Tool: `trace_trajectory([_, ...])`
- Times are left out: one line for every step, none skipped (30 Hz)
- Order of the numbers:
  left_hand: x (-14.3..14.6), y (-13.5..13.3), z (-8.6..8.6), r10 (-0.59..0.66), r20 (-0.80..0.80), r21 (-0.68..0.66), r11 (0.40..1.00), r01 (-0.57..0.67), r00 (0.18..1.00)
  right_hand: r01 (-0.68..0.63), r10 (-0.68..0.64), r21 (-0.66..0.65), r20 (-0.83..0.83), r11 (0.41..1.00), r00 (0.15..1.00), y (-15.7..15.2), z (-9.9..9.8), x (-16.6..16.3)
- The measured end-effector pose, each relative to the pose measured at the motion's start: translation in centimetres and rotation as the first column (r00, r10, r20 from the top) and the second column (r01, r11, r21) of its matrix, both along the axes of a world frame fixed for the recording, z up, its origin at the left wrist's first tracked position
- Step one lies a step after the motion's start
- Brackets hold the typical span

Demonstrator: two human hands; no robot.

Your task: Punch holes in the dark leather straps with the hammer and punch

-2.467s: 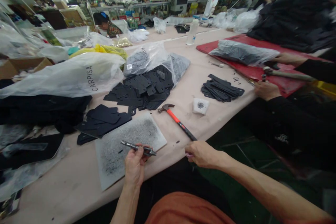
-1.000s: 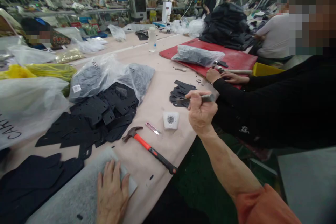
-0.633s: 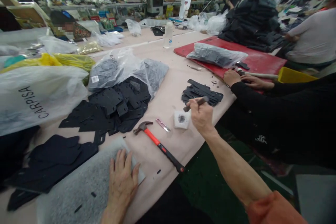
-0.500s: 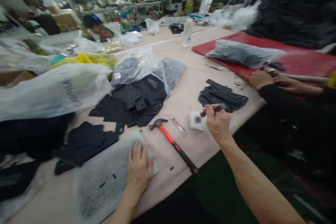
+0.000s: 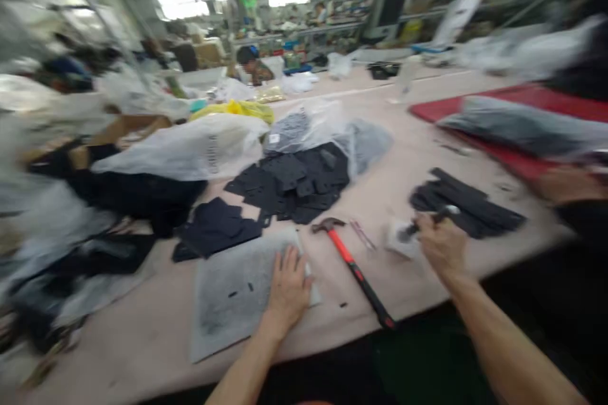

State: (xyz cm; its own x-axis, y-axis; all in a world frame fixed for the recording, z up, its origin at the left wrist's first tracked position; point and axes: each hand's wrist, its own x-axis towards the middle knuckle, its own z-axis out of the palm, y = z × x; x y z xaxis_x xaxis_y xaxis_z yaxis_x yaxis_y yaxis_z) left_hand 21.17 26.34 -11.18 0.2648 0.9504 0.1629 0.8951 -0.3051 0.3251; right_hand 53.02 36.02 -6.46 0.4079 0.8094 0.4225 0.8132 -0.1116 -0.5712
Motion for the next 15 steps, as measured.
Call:
trace_trajectory([-0.7, 0.1, -0.4, 0.008, -0.016, 0.032, 0.999, -0.007, 1.0, 0.032, -0.031, 0.025, -0.035, 0.999, 0.999, -0.5, 0.3, 0.2])
trace_trajectory([-1.3, 0.3, -1.0, 0.001, -0.027, 0.067, 0.998, 0.0, 1.0, 0.05, -0.045, 0.051, -0.087, 0.997, 0.995, -0.9, 0.5, 0.2])
trace_trajectory([-1.7, 0.6, -1.6, 0.0, -0.032, 0.11, 0.994, 0.004, 0.999, 0.057, -0.042, 0.095, -0.149, 0.994, 0.988, -1.0, 0.5, 0.3])
trace_trajectory([-1.9, 0.9, -2.1, -0.011, -0.038, 0.142, 0.99, 0.016, 0.999, 0.053, -0.033, 0.091, -0.202, 0.994, 0.979, -1.0, 0.5, 0.3])
trace_trajectory([-2.0, 1.2, -2.5, -0.028, -0.045, 0.166, 0.986, 0.035, 0.999, 0.045, -0.03, 0.07, -0.203, 0.997, 0.979, -0.9, 0.4, 0.4])
trace_trajectory([-2.0, 1.4, -2.8, -0.043, -0.046, 0.185, 0.981, 0.051, 0.998, 0.045, -0.032, 0.057, -0.212, 0.997, 0.977, -0.8, 0.4, 0.5])
trace_trajectory([-2.0, 1.4, -2.9, -0.058, -0.047, 0.201, 0.977, 0.066, 0.997, 0.044, -0.033, 0.043, -0.218, 0.998, 0.975, -0.8, 0.4, 0.7])
trace_trajectory([-1.9, 1.3, -2.9, -0.068, -0.048, 0.212, 0.974, 0.077, 0.996, 0.046, -0.036, 0.041, -0.221, 0.998, 0.975, -0.7, 0.4, 0.8])
trace_trajectory([-1.9, 1.2, -2.8, -0.073, -0.051, 0.22, 0.972, 0.083, 0.996, 0.051, -0.039, 0.05, -0.23, 0.997, 0.972, -0.8, 0.5, 0.9])
trace_trajectory([-1.9, 1.1, -2.7, -0.075, -0.055, 0.224, 0.971, 0.086, 0.996, 0.06, -0.042, 0.066, -0.239, 0.996, 0.97, -0.8, 0.6, 1.0])
trace_trajectory([-1.8, 1.0, -2.7, -0.074, -0.059, 0.226, 0.97, 0.085, 0.995, 0.068, -0.047, 0.076, -0.246, 0.995, 0.968, -1.0, 0.7, 1.0])
trace_trajectory([-1.8, 1.0, -2.7, -0.07, -0.061, 0.228, 0.97, 0.082, 0.996, 0.07, -0.05, 0.072, -0.25, 0.995, 0.967, -1.1, 0.7, 1.0])
trace_trajectory([-1.9, 1.0, -2.7, -0.065, -0.06, 0.228, 0.971, 0.077, 0.996, 0.063, -0.048, 0.052, -0.252, 0.997, 0.967, -1.2, 0.6, 0.9])
trace_trajectory([-1.9, 1.0, -2.7, -0.062, -0.056, 0.228, 0.971, 0.073, 0.997, 0.045, -0.04, 0.014, -0.252, 0.999, 0.967, -1.3, 0.5, 0.8])
trace_trajectory([-1.9, 1.0, -2.8, -0.059, -0.05, 0.228, 0.971, 0.069, 0.997, 0.022, -0.028, -0.029, -0.254, 0.999, 0.967, -1.3, 0.4, 0.7])
